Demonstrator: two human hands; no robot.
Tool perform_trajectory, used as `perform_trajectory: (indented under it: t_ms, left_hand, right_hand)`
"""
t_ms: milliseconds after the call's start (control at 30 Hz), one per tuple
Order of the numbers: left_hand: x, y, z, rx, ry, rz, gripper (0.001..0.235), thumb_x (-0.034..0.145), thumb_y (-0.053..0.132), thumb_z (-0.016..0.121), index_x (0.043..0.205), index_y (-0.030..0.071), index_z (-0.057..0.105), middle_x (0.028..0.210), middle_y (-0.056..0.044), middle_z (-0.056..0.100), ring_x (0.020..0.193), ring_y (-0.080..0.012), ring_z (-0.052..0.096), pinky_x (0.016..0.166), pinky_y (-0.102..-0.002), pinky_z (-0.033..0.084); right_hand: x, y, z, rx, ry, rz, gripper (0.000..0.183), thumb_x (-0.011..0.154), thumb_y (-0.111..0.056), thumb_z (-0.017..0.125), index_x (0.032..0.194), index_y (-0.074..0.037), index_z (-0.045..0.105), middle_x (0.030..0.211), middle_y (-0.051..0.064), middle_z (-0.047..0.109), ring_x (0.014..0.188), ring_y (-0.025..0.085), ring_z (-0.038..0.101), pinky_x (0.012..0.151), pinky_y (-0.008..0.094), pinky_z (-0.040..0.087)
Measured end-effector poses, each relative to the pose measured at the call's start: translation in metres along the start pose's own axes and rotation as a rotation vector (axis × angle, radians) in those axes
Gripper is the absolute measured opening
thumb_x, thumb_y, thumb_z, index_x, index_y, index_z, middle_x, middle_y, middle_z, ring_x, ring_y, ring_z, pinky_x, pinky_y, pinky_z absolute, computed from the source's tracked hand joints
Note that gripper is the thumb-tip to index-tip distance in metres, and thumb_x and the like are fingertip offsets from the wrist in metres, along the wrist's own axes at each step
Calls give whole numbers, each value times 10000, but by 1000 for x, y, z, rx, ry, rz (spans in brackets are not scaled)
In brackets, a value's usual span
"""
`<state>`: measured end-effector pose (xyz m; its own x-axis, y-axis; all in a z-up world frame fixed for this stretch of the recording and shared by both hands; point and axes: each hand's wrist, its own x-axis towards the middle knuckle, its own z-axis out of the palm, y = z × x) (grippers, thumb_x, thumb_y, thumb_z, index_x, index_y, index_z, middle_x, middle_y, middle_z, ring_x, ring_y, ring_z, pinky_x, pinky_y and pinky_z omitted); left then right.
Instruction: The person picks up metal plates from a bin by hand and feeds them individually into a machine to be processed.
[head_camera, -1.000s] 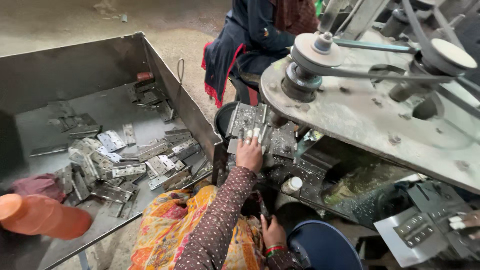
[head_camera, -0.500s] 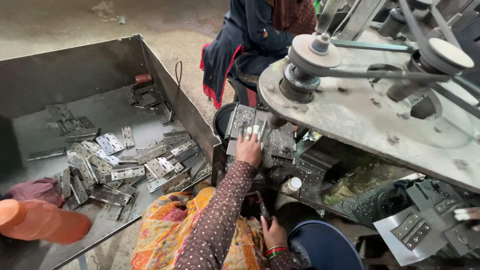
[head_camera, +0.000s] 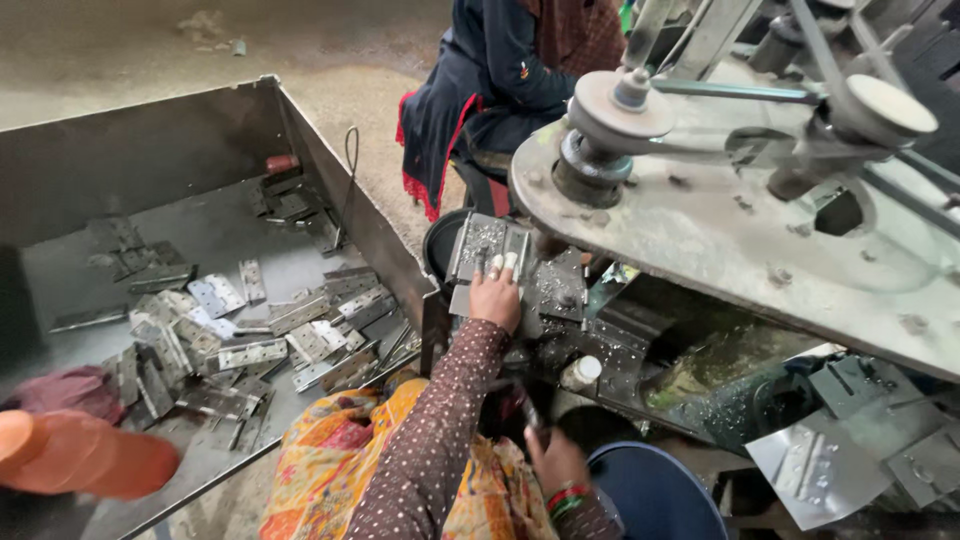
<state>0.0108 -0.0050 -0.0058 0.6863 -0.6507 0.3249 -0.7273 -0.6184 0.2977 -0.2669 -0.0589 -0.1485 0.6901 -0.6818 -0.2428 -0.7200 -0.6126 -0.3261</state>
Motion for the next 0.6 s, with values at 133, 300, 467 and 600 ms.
perform_trajectory:
  t_ms: [133,300,467,600]
  left_hand:
    - [4,-1,10,87,119,49,271,863,159,565,1003,66,776,1399,-125,590,1352,-295,502,1092,-574,365]
    - [4,-1,-2,85,-18,12,261,922,159,547,1010,90,783,1420,-108,590,1383,-279,502,1152,-555,356]
    - [-21,13,-35,81,-68,49,261,918,151,543,971,92,792,1415,-102,589,1420,-274,476,1192,-546,272]
    - [-102,42,-56,251,68,176,319,824,187,576,1074,80,743,1440,-190,559,1398,-332,451,1215,-553,224]
  right_hand:
    - [-15,7,35,224,125,-7,640,884,-619,575,1180,-57,654,952,269,734,921,477,693,793,542,565]
    - [-1,0,16,155,60,-4,616,911,-639,541,1125,-80,690,954,256,748,941,461,701,810,542,568]
    - [5,-10,-48,112,-55,-17,693,874,-696,563,1099,-55,698,991,271,733,985,464,689,863,541,552]
    - [1,-25,-62,50,-86,26,703,889,-706,553,1104,-50,686,1007,277,720,1008,465,683,889,542,543]
